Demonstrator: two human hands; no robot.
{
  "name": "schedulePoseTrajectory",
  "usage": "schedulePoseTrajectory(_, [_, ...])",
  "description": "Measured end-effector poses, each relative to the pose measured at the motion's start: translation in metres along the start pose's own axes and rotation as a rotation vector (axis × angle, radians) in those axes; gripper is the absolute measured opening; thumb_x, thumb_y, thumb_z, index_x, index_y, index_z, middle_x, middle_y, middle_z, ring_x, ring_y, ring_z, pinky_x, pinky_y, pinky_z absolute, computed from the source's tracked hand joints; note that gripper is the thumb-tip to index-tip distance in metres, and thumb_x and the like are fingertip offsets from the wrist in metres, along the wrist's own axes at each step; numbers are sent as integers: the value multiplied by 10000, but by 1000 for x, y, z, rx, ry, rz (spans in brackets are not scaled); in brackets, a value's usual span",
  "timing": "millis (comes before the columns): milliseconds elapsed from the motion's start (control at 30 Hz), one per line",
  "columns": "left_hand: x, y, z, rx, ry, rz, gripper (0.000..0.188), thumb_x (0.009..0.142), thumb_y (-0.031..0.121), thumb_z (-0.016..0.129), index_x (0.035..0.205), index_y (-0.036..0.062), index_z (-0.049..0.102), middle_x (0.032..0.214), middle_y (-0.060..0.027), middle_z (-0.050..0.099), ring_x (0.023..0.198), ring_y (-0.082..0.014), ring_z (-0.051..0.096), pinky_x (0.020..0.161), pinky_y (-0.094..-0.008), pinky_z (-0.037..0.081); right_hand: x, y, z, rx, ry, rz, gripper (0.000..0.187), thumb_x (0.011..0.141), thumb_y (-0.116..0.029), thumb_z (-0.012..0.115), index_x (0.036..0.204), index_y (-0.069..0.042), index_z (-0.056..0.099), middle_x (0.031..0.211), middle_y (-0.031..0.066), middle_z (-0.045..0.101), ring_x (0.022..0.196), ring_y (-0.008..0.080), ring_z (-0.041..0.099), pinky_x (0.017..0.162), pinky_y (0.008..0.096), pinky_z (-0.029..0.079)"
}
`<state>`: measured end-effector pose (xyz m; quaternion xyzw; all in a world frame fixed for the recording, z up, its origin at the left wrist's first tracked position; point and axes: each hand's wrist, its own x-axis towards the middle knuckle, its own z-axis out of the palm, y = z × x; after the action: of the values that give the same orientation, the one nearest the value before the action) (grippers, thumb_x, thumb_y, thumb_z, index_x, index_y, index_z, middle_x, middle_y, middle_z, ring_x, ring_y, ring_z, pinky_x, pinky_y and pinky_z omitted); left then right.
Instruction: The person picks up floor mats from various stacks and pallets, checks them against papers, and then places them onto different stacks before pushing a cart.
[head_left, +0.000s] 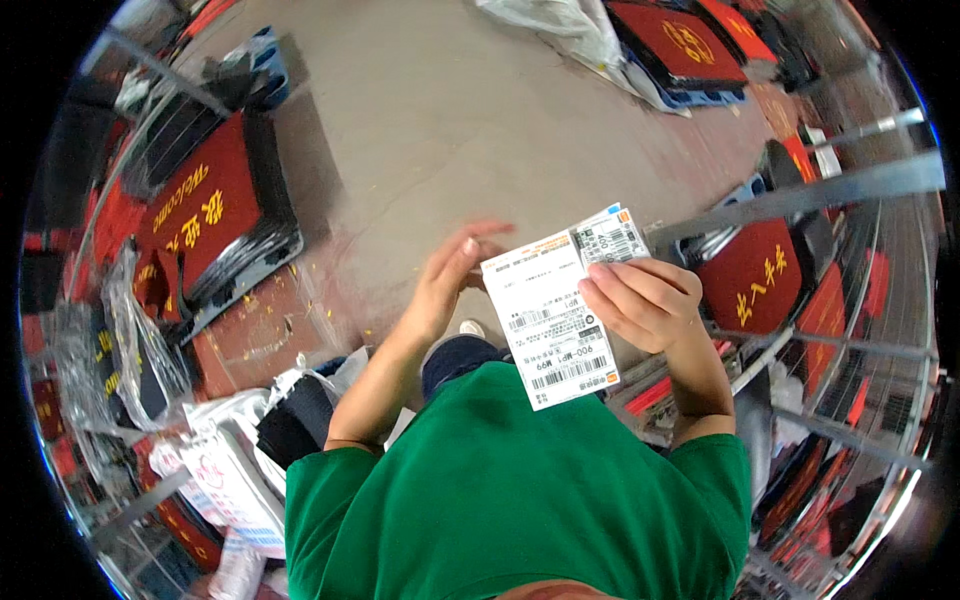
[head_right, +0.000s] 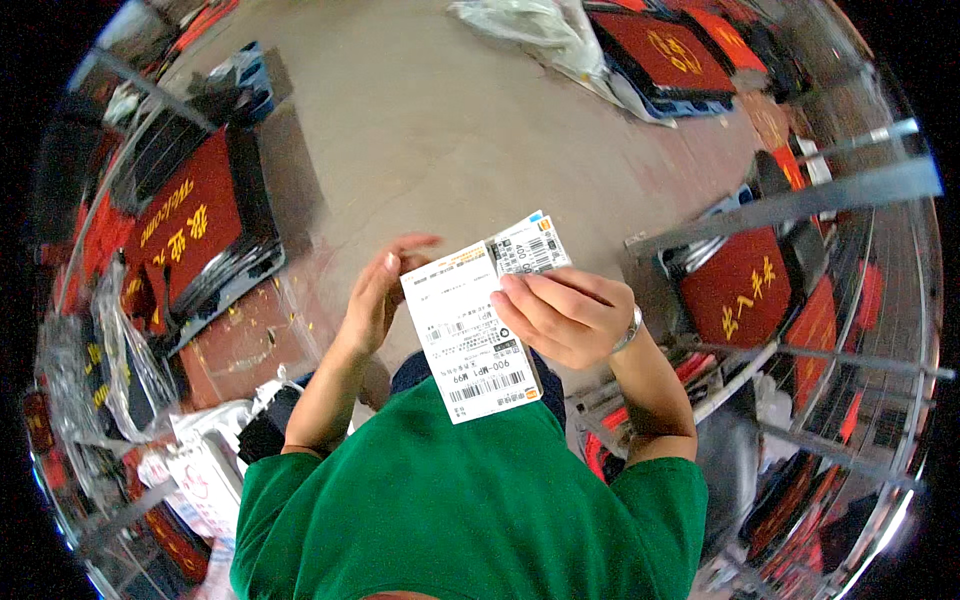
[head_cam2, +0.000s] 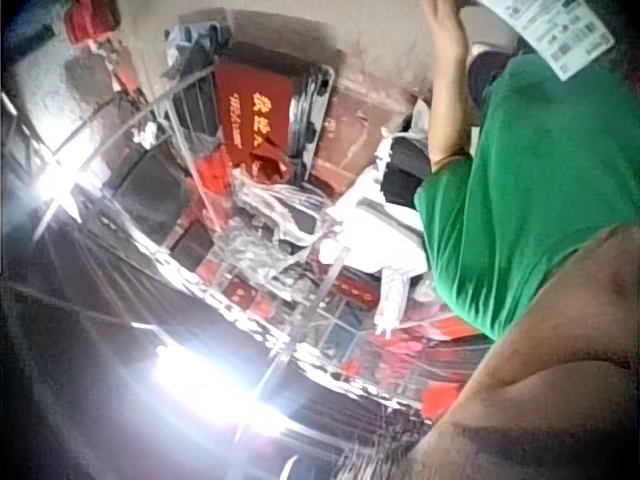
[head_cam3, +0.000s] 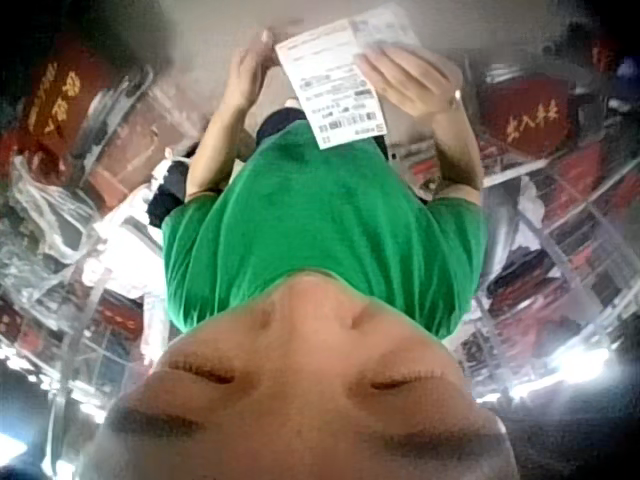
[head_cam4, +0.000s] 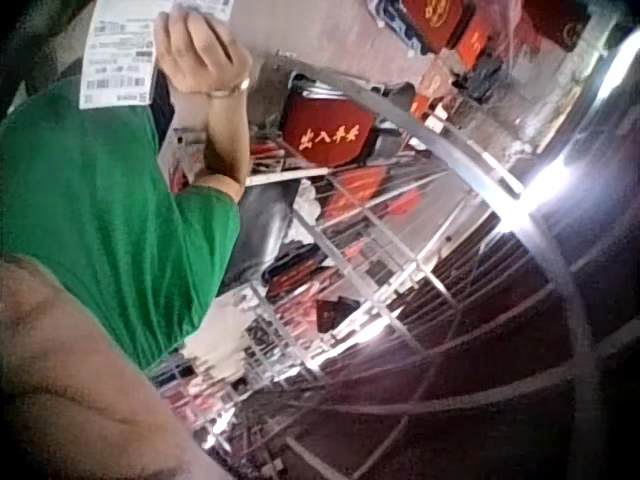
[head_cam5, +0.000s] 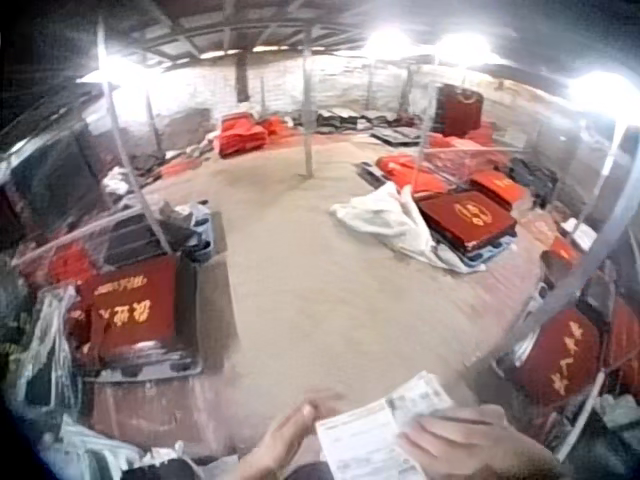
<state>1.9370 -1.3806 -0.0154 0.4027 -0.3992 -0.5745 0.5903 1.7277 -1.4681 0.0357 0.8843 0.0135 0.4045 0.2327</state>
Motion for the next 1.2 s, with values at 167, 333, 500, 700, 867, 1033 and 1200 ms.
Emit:
schedulePoseTrajectory(167, [0, 44, -3, -174, -204, -414, 287, 803, 173, 519, 1008, -28, 510, 771, -65, 571, 592, -82, 527, 413, -185, 421, 25, 35, 8, 66, -8, -258, 161, 695, -141, 558, 843, -139, 622, 949, -29, 575, 866, 102, 506, 743, 234, 418])
schedulePoseTrajectory(333, [-1, 63, -21, -158, 207, -217, 271, 806, 138, 525, 1010, -38, 493, 848, -86, 575, 683, -108, 558, 512, -183, 480, 93, 66, 51, 338, -126, -23, 233, 680, -142, 550, 903, -119, 611, 947, -9, 586, 871, 172, 512, 778, 300, 374])
schedulePoseTrajectory(500, [9, 51, -45, -209, 367, 172, 242, 846, 141, 461, 1010, -35, 485, 958, -104, 556, 876, -160, 544, 818, -295, 442, 145, 66, 75, 609, -233, 234, 292, 646, -108, 592, 934, -66, 574, 925, 26, 576, 851, 207, 507, 748, 311, 366])
schedulePoseTrajectory(700, [11, 84, -50, -501, 418, 280, 400, 867, 311, 390, 1050, -35, 469, 1022, -108, 537, 962, -177, 512, 855, -306, 416, 174, 44, 97, 484, -247, 240, 168, 651, -99, 592, 812, -81, 546, 888, 8, 583, 816, 160, 510, 742, 288, 347])
schedulePoseTrajectory(867, [2, 81, -54, -623, 402, 114, 459, 869, 357, 327, 1099, -27, 431, 1070, -123, 507, 964, -193, 509, 855, -311, 416, 170, 34, 86, 428, -169, 106, 96, 663, -77, 573, 753, -87, 540, 903, -3, 593, 774, 123, 531, 746, 307, 354])
schedulePoseTrajectory(1033, [-5, 68, -50, -607, 320, 0, 232, 826, 96, 463, 1011, -43, 472, 980, -126, 548, 882, -158, 542, 783, -287, 440, 159, 11, 58, 362, -225, 153, 96, 671, -76, 570, 764, -87, 549, 896, 0, 596, 786, 120, 542, 786, 348, 365])
schedulePoseTrajectory(1200, [3, 60, -32, -538, 242, -79, 230, 826, 104, 466, 1016, -24, 476, 972, -102, 549, 877, -162, 539, 788, -289, 439, 129, -2, 29, 286, -275, 461, 158, 654, -89, 596, 807, -79, 561, 853, 21, 592, 783, 159, 547, 778, 359, 374])
